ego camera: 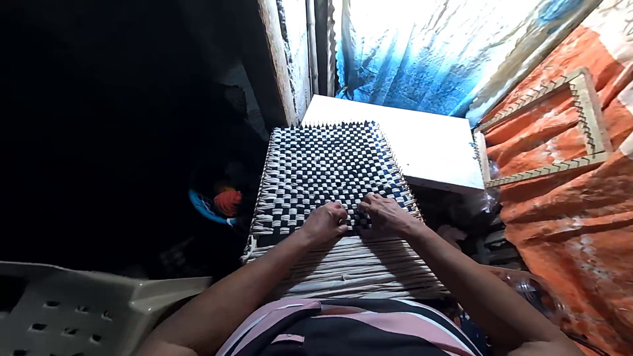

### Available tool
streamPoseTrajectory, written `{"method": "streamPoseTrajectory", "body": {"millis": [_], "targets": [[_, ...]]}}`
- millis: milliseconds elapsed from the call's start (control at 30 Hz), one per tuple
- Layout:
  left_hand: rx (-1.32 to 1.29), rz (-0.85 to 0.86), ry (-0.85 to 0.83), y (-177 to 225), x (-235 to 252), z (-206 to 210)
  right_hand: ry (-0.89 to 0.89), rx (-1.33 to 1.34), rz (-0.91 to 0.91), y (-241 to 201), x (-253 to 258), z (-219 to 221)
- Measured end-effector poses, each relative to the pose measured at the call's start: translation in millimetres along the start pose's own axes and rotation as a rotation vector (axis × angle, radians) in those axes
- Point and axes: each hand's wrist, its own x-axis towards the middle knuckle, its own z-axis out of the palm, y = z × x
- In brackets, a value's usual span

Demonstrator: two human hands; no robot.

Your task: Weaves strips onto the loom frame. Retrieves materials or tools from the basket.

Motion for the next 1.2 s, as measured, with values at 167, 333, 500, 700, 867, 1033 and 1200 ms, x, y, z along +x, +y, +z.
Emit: {"method": "streamPoseTrajectory", "body": {"millis": [167, 333, 500, 700, 867, 1033, 1200], "targets": [[-0.1, -0.021, -0.003, -36, -25, -51, 0.024, 0.043, 0.006, 0, 4, 7], [-0.035, -0.067, -0.008, -37, -40, -59, 0.084, 0.152, -0.083, -9, 4, -6], [0.158, -0.234, -0.074, -9, -40, -34, 0.06, 0.037, -0.076, -44, 20, 9], [0.293, -0.176, 0.004, -10, -33, 2, 0.012, 0.016, -0.084, -51, 31, 26], [0.007, -0.141, -0.049, -35, -34, -47, 0.095, 0.185, -0.115, -39, 24, 5], [-0.05, -0.076, -0.032, -55, -68, -63, 0.088, 0.119, -0.093, -57, 26, 8], [0.167, -0.197, 0.017, -31, -68, -37, 0.062, 0.043, -0.122, -77, 42, 19]]}}
